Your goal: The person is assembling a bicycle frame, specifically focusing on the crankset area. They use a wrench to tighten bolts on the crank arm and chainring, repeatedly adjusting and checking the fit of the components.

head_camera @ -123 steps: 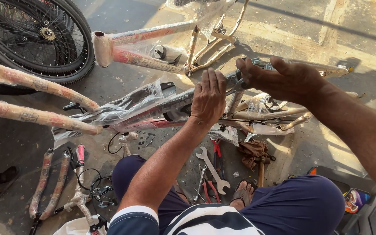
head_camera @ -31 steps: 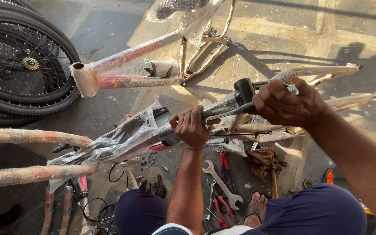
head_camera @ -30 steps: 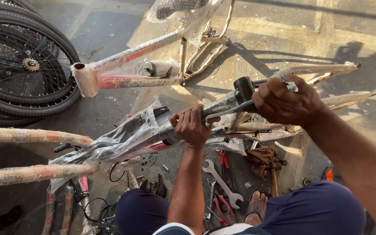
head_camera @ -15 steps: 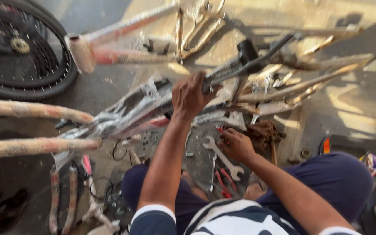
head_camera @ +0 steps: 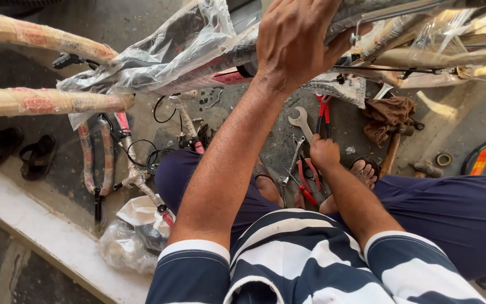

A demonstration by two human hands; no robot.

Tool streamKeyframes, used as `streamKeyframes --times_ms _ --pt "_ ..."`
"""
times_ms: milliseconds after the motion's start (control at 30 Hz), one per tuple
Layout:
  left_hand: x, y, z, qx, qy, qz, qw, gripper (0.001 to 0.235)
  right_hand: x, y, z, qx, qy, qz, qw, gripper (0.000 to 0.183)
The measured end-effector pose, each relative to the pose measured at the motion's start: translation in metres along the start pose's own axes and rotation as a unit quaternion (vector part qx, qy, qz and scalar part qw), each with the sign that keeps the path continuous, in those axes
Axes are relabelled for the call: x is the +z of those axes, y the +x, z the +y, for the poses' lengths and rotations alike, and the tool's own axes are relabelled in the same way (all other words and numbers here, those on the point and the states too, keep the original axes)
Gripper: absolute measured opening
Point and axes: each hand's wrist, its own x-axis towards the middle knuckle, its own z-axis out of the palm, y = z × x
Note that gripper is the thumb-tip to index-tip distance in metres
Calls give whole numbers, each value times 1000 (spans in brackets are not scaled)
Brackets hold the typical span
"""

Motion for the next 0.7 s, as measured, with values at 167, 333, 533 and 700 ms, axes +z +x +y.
streamKeyframes --times_ms 167,333,533,700 --pt "-28 13 11 -17 -12 -13 1000 56 -8 8 -4 64 94 7 994 35" --pt "-50 36 22 -39 -33 -54 997 52 -57 23 -23 166 258 -170 937 35" --pt "-69 37 23 -49 -84 -100 990 53 -157 -13 -65 175 601 -99 774 43" --pt "-79 25 12 -187 -242 -181 935 57 -228 -39 -69 109 795 15 597 24"
